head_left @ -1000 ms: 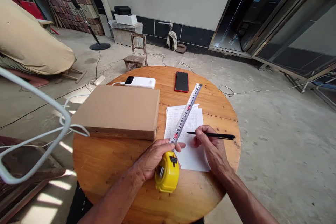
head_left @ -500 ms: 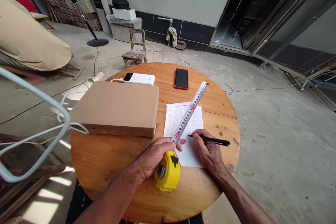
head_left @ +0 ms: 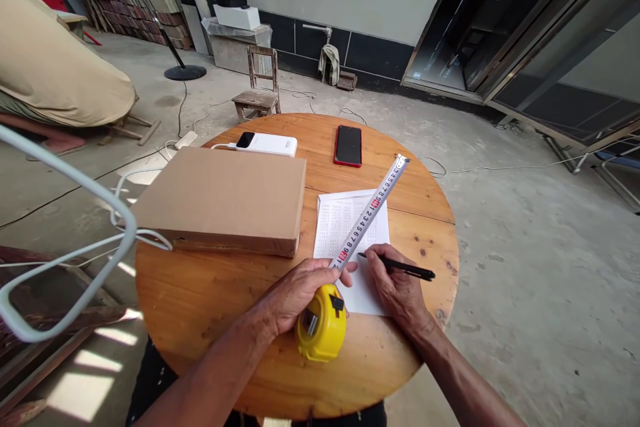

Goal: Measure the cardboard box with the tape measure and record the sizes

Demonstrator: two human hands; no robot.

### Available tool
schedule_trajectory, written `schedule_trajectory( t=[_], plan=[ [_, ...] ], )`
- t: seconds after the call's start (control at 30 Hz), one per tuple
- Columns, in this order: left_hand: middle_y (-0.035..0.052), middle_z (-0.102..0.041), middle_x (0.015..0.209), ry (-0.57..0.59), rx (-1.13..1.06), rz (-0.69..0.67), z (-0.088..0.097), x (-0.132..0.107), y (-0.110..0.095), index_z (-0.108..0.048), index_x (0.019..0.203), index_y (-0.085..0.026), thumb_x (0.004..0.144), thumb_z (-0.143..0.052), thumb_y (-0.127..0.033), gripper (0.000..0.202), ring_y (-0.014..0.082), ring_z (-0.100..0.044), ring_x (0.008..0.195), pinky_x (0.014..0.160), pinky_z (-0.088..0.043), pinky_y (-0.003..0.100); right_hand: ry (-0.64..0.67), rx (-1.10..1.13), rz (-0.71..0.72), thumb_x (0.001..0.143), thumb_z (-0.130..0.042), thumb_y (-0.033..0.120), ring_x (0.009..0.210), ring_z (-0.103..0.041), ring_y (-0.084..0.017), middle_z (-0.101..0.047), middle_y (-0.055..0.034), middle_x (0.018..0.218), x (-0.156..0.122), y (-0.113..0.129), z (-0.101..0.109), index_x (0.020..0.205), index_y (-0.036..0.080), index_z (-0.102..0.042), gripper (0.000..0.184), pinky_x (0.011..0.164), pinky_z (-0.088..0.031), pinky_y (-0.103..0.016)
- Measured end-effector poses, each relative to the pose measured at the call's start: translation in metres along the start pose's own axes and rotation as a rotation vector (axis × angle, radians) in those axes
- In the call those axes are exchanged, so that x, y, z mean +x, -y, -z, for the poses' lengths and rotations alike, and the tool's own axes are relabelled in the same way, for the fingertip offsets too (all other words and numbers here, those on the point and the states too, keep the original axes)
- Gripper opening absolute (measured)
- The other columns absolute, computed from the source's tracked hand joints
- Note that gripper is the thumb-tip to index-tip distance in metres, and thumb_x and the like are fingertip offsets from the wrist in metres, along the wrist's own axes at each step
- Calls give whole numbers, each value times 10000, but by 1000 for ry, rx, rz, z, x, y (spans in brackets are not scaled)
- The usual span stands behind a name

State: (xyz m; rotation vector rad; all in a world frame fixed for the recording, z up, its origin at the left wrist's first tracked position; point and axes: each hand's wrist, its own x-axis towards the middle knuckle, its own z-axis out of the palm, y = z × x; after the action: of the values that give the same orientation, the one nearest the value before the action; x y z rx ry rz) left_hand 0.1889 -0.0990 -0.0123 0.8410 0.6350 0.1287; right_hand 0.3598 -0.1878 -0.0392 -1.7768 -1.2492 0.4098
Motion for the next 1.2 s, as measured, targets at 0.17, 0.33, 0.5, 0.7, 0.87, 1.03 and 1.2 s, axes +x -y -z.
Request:
schedule_trajectory(
  t=[0.17, 0.33, 0.5, 0.7, 0.87, 1.03, 1.2],
  plan=[
    [117, -722, 946, -1, -6, 4, 0, 0, -1, -625, 779, -144, 787, -582, -370, 230, 138, -647, 535, 482, -476, 221, 0, -22, 0, 889, -483, 291, 608, -508, -135, -589, -6, 686, 2, 1, -1, 787, 192, -597, 182, 566, -396, -252],
    [111, -726, 925, -1, -7, 7, 2, 0, 2, -628, 789, -146, 804, -569, -361, 223, 141, -652, 540, 485, -481, 220, 16, -34, 1, 888, -481, 296, 614, -516, -140, -596, -10, 689, 1, 0, 0, 785, 193, -600, 188, 579, -403, -259],
    [118, -709, 1003, 15, -17, 4, 3, 0, 2, -628, 803, -143, 825, -544, -332, 208, 141, -662, 547, 482, -483, 218, 20, -30, -1, 888, -487, 295, 613, -513, -138, -598, -11, 693, 1, 0, 0, 791, 191, -599, 181, 585, -406, -258],
    [120, -666, 1136, 7, -6, -2, 1, 1, 1, -639, 783, -137, 825, -534, -298, 196, 104, -643, 528, 484, -478, 202, 22, -39, 0, 886, -487, 296, 608, -515, -140, -602, -10, 691, 2, 1, 0, 794, 192, -602, 180, 578, -402, -256],
    [121, -660, 1158, 13, -3, -4, 2, 2, 1, -645, 799, -143, 824, -532, -309, 202, 114, -653, 542, 484, -472, 206, 31, -14, -3, 891, -484, 290, 615, -510, -138, -601, -11, 695, 0, -1, 1, 798, 187, -601, 181, 589, -405, -254],
    [132, -713, 1024, 17, -2, 4, 4, 2, 1, -640, 806, -137, 825, -537, -313, 205, 120, -649, 530, 485, -468, 202, 27, 11, 14, 889, -491, 276, 609, -499, -130, -591, -6, 683, 0, -2, 0, 786, 181, -601, 178, 584, -400, -248],
    [149, -677, 1118, 31, -6, 2, 5, 3, 1, -636, 812, -133, 832, -527, -304, 204, 114, -655, 539, 494, -469, 201, -29, 26, 26, 880, -507, 262, 591, -488, -119, -581, 4, 671, 0, -2, 0, 781, 179, -606, 162, 565, -391, -237]
  ],
)
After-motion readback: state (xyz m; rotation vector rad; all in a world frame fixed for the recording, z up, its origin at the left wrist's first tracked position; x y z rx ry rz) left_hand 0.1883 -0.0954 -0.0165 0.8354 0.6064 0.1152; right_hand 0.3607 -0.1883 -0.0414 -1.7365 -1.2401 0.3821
